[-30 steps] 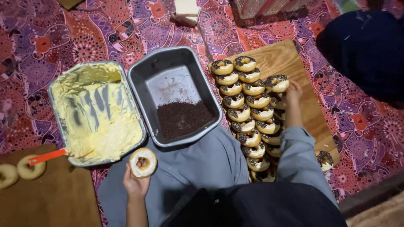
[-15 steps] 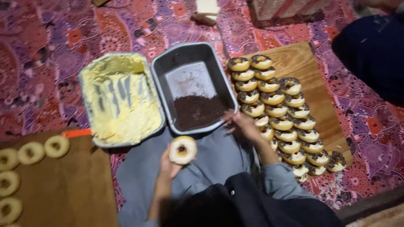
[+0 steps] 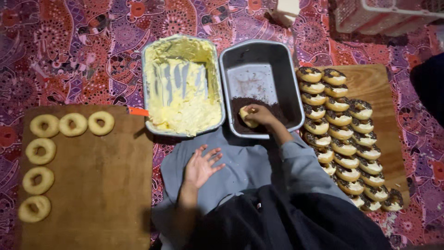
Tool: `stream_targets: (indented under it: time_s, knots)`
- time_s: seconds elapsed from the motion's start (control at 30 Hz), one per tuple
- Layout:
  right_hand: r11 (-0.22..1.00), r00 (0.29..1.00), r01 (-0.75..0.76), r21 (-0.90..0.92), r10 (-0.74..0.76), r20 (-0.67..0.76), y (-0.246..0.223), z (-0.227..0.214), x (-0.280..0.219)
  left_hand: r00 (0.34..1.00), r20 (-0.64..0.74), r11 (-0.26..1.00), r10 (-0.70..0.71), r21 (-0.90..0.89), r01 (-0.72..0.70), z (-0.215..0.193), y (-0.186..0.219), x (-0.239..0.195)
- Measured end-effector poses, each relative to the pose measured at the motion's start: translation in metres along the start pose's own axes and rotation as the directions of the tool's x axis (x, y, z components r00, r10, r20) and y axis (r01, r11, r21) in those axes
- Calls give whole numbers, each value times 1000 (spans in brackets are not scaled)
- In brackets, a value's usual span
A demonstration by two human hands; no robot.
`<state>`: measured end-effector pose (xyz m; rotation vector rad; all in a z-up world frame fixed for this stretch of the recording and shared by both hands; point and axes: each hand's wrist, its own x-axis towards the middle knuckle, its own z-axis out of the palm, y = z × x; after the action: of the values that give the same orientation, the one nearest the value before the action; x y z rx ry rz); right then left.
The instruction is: The person dips plain donuts into a yellow cream and then into a dark crumb topping, placing each finished donut onto a wooden board. The process is repeated for multiple donuts.
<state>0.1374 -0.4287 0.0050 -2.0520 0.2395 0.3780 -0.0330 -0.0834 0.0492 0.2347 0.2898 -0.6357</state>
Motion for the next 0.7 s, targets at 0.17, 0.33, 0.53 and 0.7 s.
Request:
stream_targets:
  time_s: [0.17, 0.33, 0.53, 0.7]
  knots:
    - [868, 995, 44, -495, 5, 96, -31, -3, -41, 1000, -11, 999, 4, 51, -4, -5, -7, 9]
    - [899, 991, -135, 417, 123, 56, -26, -70, -72, 1000, 0, 999, 12, 51, -12, -4, 1, 8]
    - [419, 944, 36, 907, 283, -168, 106, -203, -149, 1000, -25, 996, -5, 85, 7, -7, 5, 11]
    - [336, 746, 356, 872, 459, -482, 185, -302, -151, 999, -38, 994, 32, 109, -28, -4, 5, 15]
